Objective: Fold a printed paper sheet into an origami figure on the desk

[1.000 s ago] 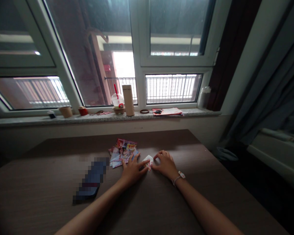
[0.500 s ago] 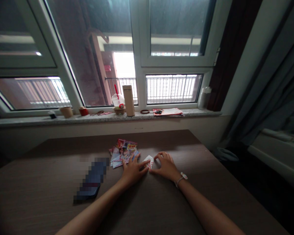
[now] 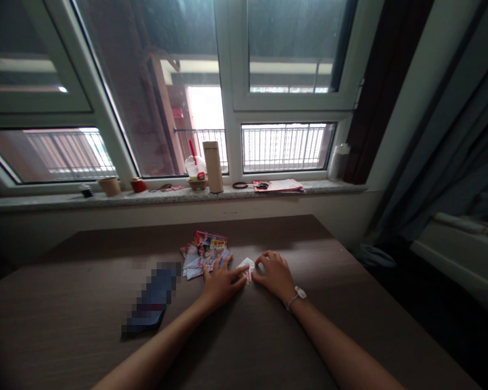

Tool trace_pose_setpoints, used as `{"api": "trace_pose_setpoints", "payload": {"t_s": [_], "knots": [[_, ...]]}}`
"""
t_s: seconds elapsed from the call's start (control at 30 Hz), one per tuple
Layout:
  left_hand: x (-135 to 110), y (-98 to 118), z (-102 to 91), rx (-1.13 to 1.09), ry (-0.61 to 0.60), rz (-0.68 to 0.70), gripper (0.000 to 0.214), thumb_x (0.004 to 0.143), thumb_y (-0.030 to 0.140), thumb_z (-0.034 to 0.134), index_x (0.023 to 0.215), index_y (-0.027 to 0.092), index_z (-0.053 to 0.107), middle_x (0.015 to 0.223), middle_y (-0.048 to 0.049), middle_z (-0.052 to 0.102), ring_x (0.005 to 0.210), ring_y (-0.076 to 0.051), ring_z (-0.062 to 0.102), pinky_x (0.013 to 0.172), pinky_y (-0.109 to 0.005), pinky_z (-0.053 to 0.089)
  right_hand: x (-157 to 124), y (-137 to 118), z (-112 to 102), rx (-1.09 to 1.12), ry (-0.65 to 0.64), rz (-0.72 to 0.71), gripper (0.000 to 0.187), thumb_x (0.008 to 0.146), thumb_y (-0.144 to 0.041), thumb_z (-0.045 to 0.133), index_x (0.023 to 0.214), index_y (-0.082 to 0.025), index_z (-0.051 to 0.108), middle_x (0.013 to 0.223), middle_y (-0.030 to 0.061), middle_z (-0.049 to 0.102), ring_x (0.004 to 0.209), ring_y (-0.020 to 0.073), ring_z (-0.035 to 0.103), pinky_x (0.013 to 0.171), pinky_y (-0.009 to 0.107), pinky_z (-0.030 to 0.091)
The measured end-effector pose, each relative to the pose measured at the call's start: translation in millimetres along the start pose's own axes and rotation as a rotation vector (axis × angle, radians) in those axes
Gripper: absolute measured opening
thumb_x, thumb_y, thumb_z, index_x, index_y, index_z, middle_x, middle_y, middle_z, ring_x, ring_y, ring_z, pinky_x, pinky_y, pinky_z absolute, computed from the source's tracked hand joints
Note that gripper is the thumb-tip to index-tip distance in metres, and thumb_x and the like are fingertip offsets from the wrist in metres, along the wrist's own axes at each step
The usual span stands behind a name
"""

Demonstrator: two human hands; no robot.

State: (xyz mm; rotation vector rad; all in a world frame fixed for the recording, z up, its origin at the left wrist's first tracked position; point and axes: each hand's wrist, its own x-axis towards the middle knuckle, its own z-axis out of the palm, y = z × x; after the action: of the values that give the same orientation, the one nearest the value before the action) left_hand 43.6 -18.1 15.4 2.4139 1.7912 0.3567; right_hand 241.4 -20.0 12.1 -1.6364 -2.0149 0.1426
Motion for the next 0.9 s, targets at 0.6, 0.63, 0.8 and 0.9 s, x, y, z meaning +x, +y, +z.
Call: {"api": "trace_pose_setpoints", "payload": {"t_s": [0.6, 0.63, 0.8, 0.9], "knots": [[2.6, -0.5, 0.0, -0.017, -0.011, 0.020, 0.037, 0.091, 0.060, 0.051, 0.128, 0.057, 0.058, 0.159, -0.0017, 0.038, 0.146, -0.040, 0.026, 0.107, -0.080, 0.006, 15.8, -1.2, 6.5, -0.041, 0.085, 0.146, 0.011, 0.087, -0.033, 0.064, 0.089, -0.026, 0.072, 0.103, 0.0037, 0.064, 0.105, 0.0230, 0.055, 0.087, 0.035, 0.038], [2.7, -0.6, 0.2, -0.014, -0.011, 0.019, 0.037, 0.091, 0.060, 0.051, 0.128, 0.057, 0.058, 0.159, -0.0019, 0.038, 0.146, -0.040, 0.026, 0.107, -0.080, 0.006, 16.0, -0.9, 7.3, -0.045, 0.092, 0.144, 0.011, 0.087, -0.033, 0.063, 0.089, -0.026, 0.071, 0.103, 0.0037, 0.064, 0.104, 0.0230, 0.055, 0.087, 0.035, 0.038], [3.0, -1.5, 3.3, 0.003, 0.008, 0.024, 0.038, 0.091, 0.060, 0.052, 0.128, 0.057, 0.058, 0.157, 0.0001, 0.040, 0.145, -0.040, 0.028, 0.108, -0.079, 0.007, 16.2, 1.7, 9.8, -0.044, 0.085, 0.123, 0.013, 0.089, -0.034, 0.061, 0.092, -0.027, 0.071, 0.104, 0.0042, 0.063, 0.106, 0.0236, 0.054, 0.089, 0.036, 0.038], [2.6, -2.1, 4.7, 0.000, 0.018, 0.023, 0.038, 0.090, 0.059, 0.054, 0.128, 0.057, 0.058, 0.156, 0.0003, 0.041, 0.145, -0.040, 0.028, 0.108, -0.079, 0.007, 16.0, 5.7, 9.9, -0.008, 0.068, 0.109, 0.015, 0.091, -0.033, 0.058, 0.095, -0.027, 0.071, 0.106, 0.0051, 0.064, 0.106, 0.0239, 0.054, 0.092, 0.037, 0.039]]}}
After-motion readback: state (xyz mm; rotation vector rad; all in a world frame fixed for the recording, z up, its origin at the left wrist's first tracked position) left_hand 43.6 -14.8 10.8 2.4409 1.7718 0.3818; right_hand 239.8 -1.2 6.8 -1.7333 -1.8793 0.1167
